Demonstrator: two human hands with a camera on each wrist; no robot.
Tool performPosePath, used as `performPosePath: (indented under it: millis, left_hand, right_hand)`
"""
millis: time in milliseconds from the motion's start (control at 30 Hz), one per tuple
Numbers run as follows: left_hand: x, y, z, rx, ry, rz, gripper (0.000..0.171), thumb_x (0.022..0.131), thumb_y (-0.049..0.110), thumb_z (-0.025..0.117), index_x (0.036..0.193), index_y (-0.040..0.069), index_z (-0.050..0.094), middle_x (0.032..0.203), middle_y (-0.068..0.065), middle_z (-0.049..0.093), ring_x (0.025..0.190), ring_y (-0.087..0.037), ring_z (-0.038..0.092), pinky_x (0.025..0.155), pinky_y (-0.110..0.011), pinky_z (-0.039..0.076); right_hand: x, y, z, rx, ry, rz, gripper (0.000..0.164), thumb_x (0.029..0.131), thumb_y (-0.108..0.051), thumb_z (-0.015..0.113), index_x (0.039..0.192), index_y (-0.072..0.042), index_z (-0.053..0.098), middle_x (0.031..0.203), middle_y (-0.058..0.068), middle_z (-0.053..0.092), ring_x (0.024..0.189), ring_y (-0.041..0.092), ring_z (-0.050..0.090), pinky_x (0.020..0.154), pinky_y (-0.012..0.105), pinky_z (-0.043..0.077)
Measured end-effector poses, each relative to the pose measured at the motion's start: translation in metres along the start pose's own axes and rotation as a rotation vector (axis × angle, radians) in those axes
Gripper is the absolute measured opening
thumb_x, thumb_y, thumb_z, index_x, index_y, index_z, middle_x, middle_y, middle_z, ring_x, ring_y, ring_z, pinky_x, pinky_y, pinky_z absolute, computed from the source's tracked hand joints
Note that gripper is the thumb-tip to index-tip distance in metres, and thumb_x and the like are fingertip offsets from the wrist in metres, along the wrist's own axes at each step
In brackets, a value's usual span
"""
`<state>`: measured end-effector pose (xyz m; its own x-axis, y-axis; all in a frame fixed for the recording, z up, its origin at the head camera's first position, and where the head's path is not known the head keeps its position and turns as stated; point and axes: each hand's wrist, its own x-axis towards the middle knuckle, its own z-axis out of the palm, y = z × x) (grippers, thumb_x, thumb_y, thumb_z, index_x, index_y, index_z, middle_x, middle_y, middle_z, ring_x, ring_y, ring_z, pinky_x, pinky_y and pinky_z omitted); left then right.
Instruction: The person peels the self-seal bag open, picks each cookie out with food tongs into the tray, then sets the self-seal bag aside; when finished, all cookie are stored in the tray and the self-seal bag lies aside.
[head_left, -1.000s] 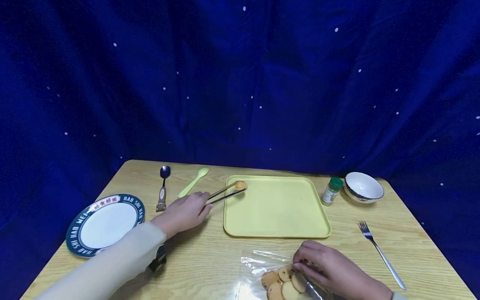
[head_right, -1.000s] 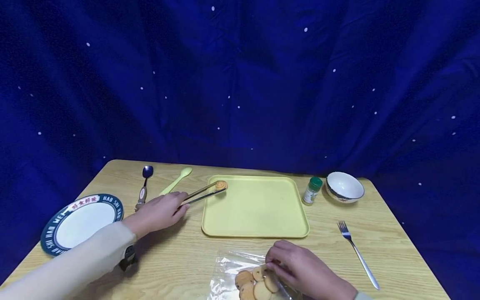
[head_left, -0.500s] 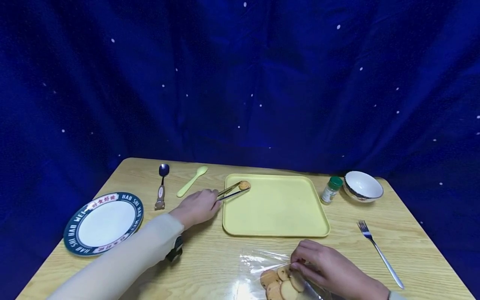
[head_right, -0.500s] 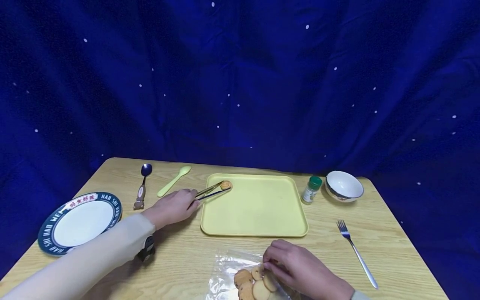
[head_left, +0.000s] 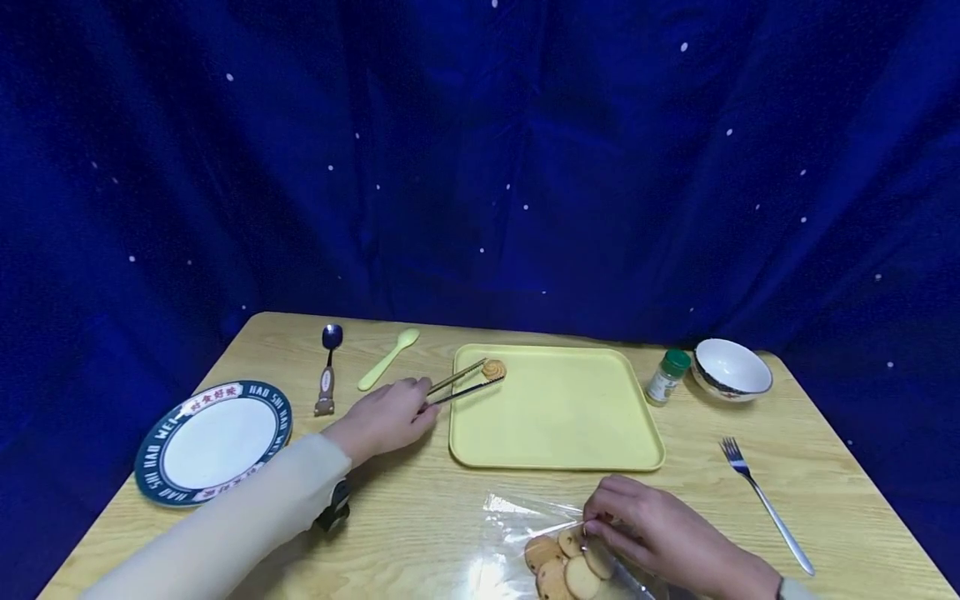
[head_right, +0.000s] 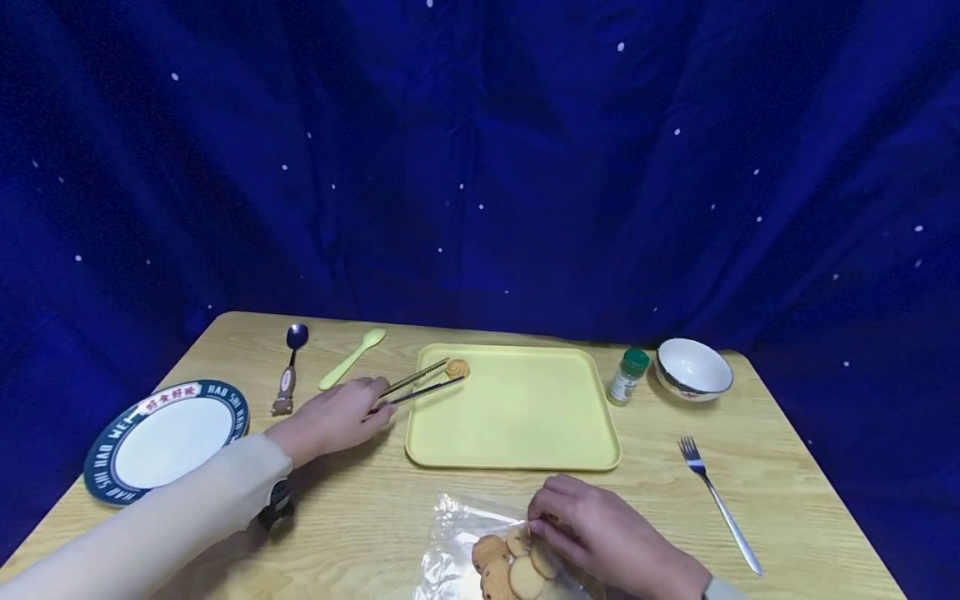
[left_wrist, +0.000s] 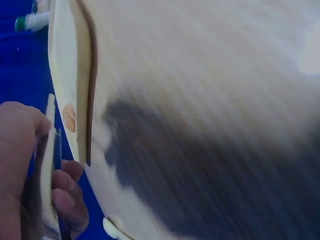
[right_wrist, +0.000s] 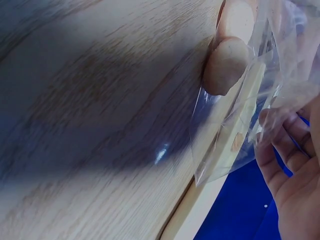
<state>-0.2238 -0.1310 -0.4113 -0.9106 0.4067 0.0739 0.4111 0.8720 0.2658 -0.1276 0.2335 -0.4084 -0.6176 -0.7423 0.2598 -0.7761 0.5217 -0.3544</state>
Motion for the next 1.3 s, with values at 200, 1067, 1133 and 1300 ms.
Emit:
performPosePath:
  millis: [200, 1067, 1133, 1300]
  left_hand:
    - [-0.031, -0.003, -0.011, 0.05, 0.033, 0.092, 0.031, 0.099, 0.035, 0.05, 0.112, 0.008, 0.058, 0.093, -0.003, 0.063, 0.075, -0.011, 0.059, 0.067, -0.033, 0.051]
    - [-0.119, 0.007, -0.001, 0.049, -0.068, 0.55, 0.029, 0.1, 0.04, 0.048, 0.116, 0.019, 0.059, 0.088, 0.011, 0.057, 0.062, 0.01, 0.041, 0.053, -0.013, 0.039]
    - [-0.116, 0.012, 0.003, 0.049, -0.085, 0.559, 0.028, 0.1, 0.04, 0.047, 0.114, 0.019, 0.058, 0.086, 0.012, 0.055, 0.06, 0.009, 0.04, 0.052, -0.013, 0.037]
    - [-0.109, 0.024, 0.012, 0.045, -0.091, 0.589, 0.025, 0.1, 0.04, 0.047, 0.11, 0.02, 0.057, 0.082, 0.014, 0.051, 0.058, 0.008, 0.035, 0.051, -0.011, 0.033]
  right_hand:
    - [0.003, 0.002, -0.003, -0.015, -0.019, 0.022, 0.01, 0.094, -0.025, 0.063, 0.094, -0.035, 0.061, 0.094, -0.024, 0.055, 0.077, -0.012, 0.049, 0.063, 0.01, 0.044]
    - [-0.001, 0.002, -0.002, -0.003, -0.006, 0.033, 0.01, 0.096, -0.026, 0.06, 0.095, -0.036, 0.06, 0.093, -0.024, 0.055, 0.077, -0.012, 0.048, 0.063, 0.01, 0.045]
    - [-0.001, 0.002, -0.001, -0.004, -0.005, 0.031, 0.009, 0.096, -0.027, 0.059, 0.095, -0.036, 0.06, 0.094, -0.024, 0.055, 0.077, -0.012, 0.048, 0.063, 0.01, 0.044]
    - [-0.001, 0.001, -0.001, 0.004, -0.012, 0.038, 0.008, 0.096, -0.028, 0.059, 0.095, -0.036, 0.061, 0.093, -0.024, 0.055, 0.076, -0.012, 0.048, 0.063, 0.011, 0.044]
